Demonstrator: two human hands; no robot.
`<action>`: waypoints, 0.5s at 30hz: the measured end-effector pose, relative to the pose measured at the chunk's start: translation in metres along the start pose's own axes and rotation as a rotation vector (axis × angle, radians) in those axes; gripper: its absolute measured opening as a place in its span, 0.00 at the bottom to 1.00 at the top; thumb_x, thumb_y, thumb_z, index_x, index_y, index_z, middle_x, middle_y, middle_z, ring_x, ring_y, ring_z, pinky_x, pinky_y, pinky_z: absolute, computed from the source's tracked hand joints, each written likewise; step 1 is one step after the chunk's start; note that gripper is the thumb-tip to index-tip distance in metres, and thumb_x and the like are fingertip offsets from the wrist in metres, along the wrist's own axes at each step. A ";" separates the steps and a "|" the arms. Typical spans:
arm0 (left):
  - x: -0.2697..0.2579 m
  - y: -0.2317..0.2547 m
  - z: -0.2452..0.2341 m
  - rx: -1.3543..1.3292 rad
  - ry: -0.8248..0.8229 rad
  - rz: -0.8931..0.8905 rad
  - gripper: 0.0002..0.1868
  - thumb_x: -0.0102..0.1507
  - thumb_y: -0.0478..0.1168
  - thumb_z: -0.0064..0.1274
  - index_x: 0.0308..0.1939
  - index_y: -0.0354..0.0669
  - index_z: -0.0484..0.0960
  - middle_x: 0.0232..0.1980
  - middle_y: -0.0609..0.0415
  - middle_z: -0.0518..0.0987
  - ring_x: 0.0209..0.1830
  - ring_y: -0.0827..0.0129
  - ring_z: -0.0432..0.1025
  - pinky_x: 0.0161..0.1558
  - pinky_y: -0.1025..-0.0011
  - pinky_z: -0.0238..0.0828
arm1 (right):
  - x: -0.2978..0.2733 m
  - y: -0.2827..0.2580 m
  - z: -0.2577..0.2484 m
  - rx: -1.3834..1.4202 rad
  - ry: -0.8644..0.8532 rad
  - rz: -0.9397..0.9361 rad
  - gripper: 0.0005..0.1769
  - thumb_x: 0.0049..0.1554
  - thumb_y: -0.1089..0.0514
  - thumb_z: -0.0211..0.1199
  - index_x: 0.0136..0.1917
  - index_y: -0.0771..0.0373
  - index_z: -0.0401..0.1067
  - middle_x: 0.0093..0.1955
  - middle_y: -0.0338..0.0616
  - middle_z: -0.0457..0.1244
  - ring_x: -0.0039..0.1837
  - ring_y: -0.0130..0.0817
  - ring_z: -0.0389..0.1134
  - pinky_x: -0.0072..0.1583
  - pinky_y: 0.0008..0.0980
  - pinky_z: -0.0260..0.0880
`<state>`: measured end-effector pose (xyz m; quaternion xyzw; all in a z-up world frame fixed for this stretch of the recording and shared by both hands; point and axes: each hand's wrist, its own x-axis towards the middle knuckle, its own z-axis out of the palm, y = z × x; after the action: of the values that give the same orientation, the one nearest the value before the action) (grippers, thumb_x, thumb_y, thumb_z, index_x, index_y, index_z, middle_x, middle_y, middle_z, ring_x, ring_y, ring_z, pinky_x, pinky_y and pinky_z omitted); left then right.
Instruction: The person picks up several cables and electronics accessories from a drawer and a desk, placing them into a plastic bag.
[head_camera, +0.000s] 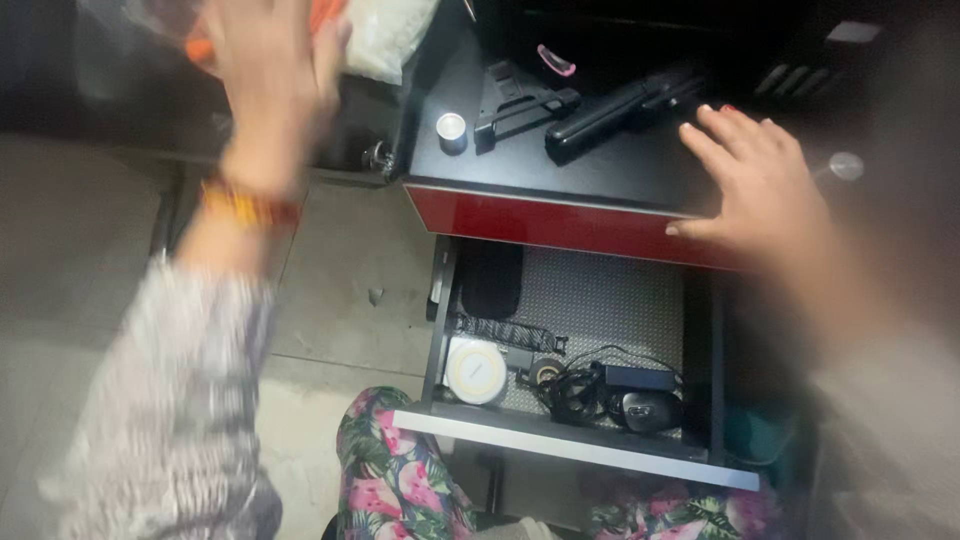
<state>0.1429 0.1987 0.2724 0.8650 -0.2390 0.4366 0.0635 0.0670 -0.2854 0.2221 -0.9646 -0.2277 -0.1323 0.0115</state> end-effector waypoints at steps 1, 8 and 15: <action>-0.015 0.018 -0.008 -0.083 0.066 0.018 0.12 0.74 0.38 0.52 0.58 0.35 0.76 0.53 0.39 0.75 0.57 0.42 0.68 0.58 0.47 0.61 | 0.000 0.000 0.002 -0.028 0.001 0.006 0.62 0.38 0.35 0.74 0.79 0.60 0.59 0.83 0.52 0.49 0.85 0.46 0.45 0.80 0.51 0.42; -0.195 0.220 0.056 -0.671 -0.469 -0.288 0.16 0.58 0.35 0.58 0.50 0.41 0.80 0.55 0.41 0.75 0.56 0.48 0.72 0.56 0.56 0.72 | 0.005 0.010 0.004 -0.037 -0.016 0.011 0.62 0.36 0.35 0.75 0.78 0.59 0.59 0.83 0.51 0.50 0.84 0.46 0.46 0.79 0.52 0.44; -0.217 0.247 0.168 -0.232 -1.053 -0.674 0.62 0.50 0.58 0.68 0.81 0.50 0.48 0.81 0.36 0.42 0.80 0.37 0.38 0.66 0.29 0.50 | 0.015 0.010 0.004 -0.082 -0.068 0.045 0.65 0.32 0.33 0.77 0.77 0.56 0.58 0.81 0.49 0.49 0.82 0.44 0.46 0.78 0.52 0.46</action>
<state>0.0388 0.0060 -0.0254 0.9790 0.0015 -0.1200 0.1648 0.0849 -0.2873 0.2224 -0.9731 -0.2004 -0.1086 -0.0328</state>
